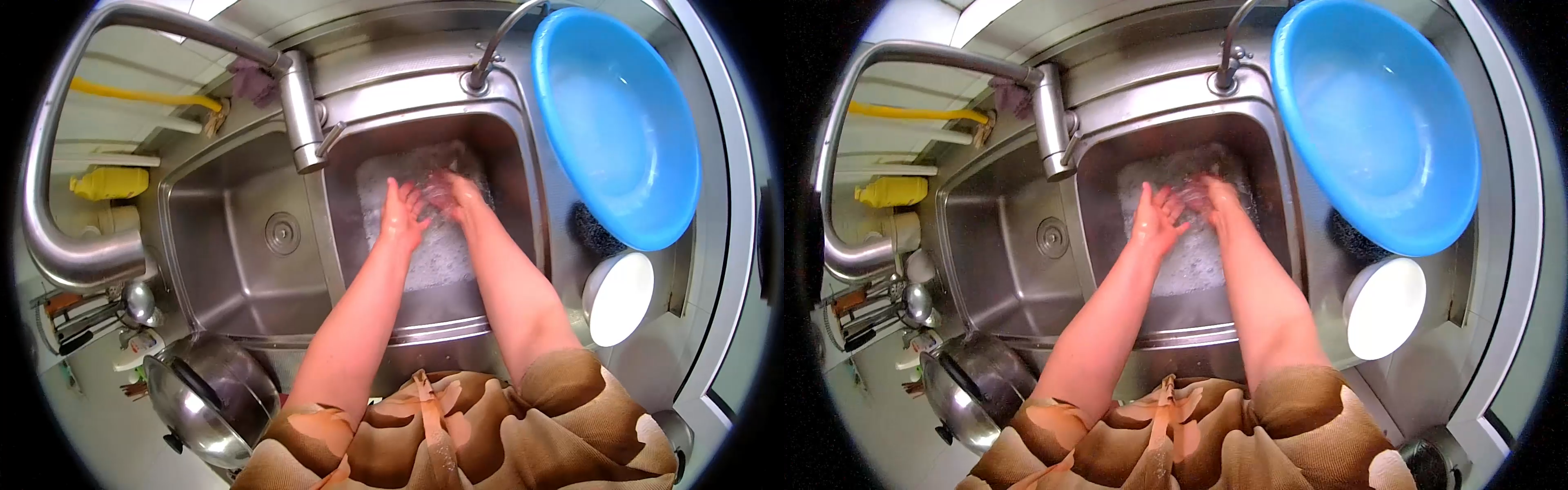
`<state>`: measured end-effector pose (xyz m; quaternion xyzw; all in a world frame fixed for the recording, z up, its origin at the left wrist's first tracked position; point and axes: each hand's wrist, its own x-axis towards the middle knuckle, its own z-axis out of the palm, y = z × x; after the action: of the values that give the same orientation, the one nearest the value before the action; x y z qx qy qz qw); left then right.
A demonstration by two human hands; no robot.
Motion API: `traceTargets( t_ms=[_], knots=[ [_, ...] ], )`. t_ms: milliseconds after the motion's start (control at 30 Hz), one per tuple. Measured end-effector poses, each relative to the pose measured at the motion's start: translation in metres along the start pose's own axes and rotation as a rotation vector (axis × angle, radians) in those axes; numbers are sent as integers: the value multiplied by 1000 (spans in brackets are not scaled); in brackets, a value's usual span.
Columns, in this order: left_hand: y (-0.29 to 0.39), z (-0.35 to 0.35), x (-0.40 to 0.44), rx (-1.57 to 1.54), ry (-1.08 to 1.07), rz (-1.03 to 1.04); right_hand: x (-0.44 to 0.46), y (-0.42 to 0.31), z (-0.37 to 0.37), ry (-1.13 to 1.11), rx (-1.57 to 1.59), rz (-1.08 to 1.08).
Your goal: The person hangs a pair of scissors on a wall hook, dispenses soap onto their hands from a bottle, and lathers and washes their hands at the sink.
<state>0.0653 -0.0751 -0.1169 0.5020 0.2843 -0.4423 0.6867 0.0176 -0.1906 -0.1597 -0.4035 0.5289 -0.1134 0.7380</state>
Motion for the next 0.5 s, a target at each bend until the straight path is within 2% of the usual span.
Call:
traceTargets(
  t_ms=[33, 67, 100, 133, 167, 233, 267, 300, 333, 367, 433, 467, 500],
  knots=[
    [-4, -6, 11, -154, -99, -41, -6, 6, 6, -358, 543, 445],
    [-6, -9, 19, -310, -206, -81, -21, 1, 14, -360, 536, 454],
    [-2, -12, 19, -317, -327, -62, -47, -15, 21, -485, 512, 462],
    [5, -17, 22, -319, -330, -73, -66, -29, 25, -607, 489, 463],
    [14, -24, 24, -377, -613, -204, -75, -37, 28, -600, 490, 462],
    [17, -30, 23, -431, -885, -322, -90, -43, 39, -543, -27, 74],
    [10, -25, 22, -378, -795, -195, -87, -36, 43, -550, -24, 75],
    [2, -16, 22, -323, -710, -72, -81, -30, 46, -353, -247, -395],
    [-2, 1, 6, -321, -713, -71, -75, -26, 47, -128, -464, -858],
    [-5, 23, -27, -256, -491, 13, -75, -36, 46, -22, -557, -839],
    [-13, 34, -61, -194, -257, 106, -73, -41, 42, -17, -645, -765],
    [-16, 35, -67, -140, -239, 114, -70, -43, 43, -5, -736, -699],
    [-20, 40, -72, -85, -233, 115, -66, -40, 51, -49, -415, -556]
  ],
)
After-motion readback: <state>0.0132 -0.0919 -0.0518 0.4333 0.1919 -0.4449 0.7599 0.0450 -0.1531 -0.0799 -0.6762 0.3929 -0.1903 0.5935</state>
